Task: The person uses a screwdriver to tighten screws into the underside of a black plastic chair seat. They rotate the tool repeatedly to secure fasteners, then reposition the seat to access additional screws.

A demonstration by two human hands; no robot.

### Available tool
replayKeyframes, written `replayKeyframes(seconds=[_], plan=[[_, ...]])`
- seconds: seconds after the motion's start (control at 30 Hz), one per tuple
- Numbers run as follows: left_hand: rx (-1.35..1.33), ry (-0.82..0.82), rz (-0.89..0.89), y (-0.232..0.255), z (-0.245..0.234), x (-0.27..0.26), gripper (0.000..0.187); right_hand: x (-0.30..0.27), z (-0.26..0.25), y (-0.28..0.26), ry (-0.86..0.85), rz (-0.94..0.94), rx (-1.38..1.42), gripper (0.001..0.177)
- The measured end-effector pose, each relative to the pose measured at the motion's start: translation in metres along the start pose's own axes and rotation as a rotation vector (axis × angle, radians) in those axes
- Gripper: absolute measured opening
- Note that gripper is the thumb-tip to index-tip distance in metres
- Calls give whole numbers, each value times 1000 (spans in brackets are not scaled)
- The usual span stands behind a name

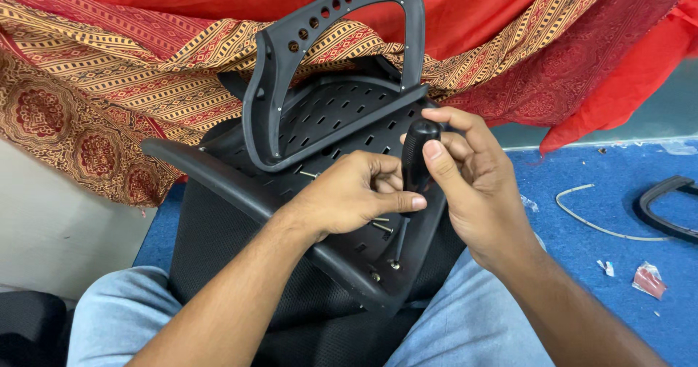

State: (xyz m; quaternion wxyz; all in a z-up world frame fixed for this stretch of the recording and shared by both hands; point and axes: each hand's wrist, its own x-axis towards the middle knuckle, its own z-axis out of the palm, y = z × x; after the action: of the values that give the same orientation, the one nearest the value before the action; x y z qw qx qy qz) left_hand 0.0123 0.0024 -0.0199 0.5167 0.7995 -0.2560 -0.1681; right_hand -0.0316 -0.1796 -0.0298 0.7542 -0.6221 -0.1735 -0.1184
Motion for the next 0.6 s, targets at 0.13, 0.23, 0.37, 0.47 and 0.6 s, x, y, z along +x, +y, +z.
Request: replayKeyframes(seconds=[0.13, 0.23, 0.37, 0.47, 0.6], plan=[[77, 39, 12, 3, 1, 0, 38, -1, 1, 1, 16, 12, -14, 36], [131, 68, 0, 5, 1, -1, 40, 1, 3, 0, 10, -6, -47, 39], [154, 71, -29, 10, 1, -2, 42, 4, 4, -2, 16, 32, -35, 42], [215, 102, 29, 17, 1, -4, 42, 5, 4, -3, 35, 45, -14, 41], [313, 287, 247, 22, 1, -19, 43, 4, 3, -2, 48, 1, 35, 40]])
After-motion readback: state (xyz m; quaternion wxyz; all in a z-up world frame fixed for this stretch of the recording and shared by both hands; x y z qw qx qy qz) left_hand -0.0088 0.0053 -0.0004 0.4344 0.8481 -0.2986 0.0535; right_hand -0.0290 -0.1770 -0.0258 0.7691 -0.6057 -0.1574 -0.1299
